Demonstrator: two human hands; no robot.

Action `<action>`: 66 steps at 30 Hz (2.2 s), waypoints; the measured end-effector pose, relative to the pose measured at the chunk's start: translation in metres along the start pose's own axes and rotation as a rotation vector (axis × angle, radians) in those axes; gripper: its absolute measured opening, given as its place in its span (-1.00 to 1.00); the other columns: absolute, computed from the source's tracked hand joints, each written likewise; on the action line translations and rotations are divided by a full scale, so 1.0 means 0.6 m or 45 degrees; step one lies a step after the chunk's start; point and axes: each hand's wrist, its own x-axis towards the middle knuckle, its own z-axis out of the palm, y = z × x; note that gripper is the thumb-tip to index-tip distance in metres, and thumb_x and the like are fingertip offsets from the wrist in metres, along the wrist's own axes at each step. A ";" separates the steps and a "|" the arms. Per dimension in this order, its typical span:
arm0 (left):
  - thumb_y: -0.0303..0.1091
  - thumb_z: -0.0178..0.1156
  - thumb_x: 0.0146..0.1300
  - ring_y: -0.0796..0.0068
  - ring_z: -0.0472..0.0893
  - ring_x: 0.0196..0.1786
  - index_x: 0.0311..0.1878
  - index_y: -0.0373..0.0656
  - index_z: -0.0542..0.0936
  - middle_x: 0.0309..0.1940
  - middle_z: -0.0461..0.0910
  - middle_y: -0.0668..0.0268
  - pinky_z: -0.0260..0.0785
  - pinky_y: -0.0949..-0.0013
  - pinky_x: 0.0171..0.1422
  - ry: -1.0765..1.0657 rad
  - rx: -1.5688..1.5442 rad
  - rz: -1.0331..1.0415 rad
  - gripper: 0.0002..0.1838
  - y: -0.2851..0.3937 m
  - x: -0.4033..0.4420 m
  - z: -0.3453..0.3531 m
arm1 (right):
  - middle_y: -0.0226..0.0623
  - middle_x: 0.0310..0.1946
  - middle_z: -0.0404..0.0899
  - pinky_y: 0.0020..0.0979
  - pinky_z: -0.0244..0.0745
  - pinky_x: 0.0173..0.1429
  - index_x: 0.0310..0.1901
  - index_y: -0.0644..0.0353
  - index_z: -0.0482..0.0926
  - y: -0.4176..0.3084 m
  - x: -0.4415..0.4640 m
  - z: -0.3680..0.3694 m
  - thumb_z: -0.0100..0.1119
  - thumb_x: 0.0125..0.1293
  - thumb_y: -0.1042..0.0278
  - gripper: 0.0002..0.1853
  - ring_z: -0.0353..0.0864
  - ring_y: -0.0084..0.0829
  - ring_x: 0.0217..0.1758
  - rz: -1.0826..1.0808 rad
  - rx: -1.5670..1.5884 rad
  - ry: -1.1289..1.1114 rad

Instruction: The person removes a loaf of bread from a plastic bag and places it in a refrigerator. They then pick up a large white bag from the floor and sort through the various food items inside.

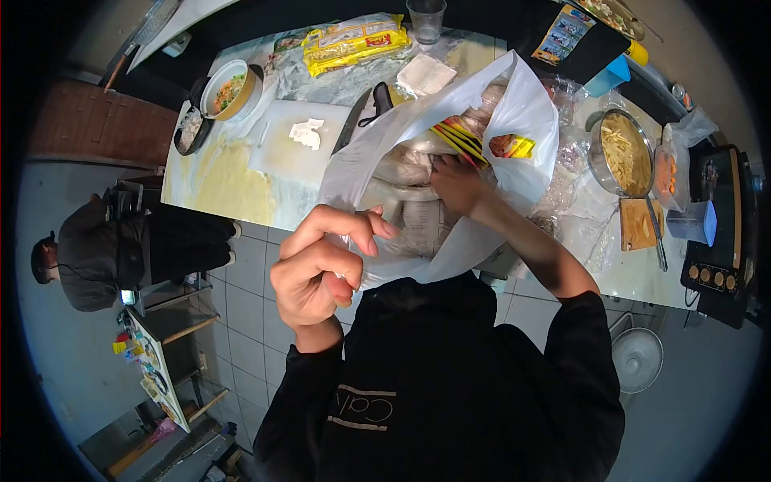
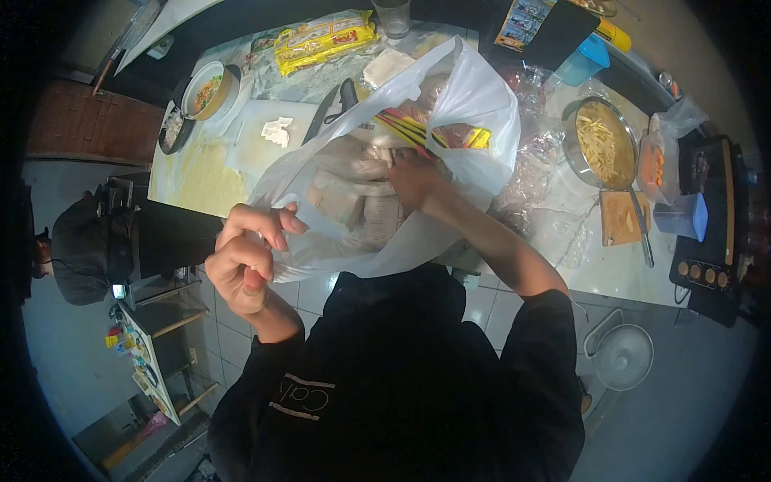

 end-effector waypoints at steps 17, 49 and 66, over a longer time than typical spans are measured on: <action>0.06 0.14 0.19 0.10 0.61 -0.25 -0.59 -0.27 0.46 -0.35 0.45 0.14 0.39 -0.06 0.10 0.027 0.016 -0.002 -0.48 -0.003 0.005 0.004 | -0.13 -0.41 0.57 -0.18 0.41 -0.15 -0.29 0.25 0.51 -0.030 0.000 -0.315 0.25 0.11 0.22 -0.73 0.59 -0.14 -0.24 0.321 0.551 -0.581; 0.11 0.14 0.17 0.12 0.62 -0.32 -0.63 -0.24 0.43 -0.42 0.44 0.17 0.41 -0.07 0.06 0.082 0.048 -0.006 -0.45 -0.002 -0.001 0.002 | -0.05 0.02 0.33 -0.17 0.24 0.24 0.03 0.31 0.33 -0.102 -0.026 -0.105 0.30 0.04 0.01 -0.35 0.33 -0.13 0.14 0.173 0.187 -0.303; 0.14 0.13 0.16 0.17 0.63 -0.34 -0.68 -0.23 0.41 -0.46 0.45 0.19 0.45 0.00 0.04 0.142 0.122 0.006 -0.41 -0.003 0.003 -0.001 | 0.07 -0.25 0.52 -0.14 0.42 0.01 0.00 0.29 0.22 -0.099 -0.013 -0.111 0.41 -0.20 0.14 -0.24 0.53 0.01 -0.11 0.320 0.432 -0.591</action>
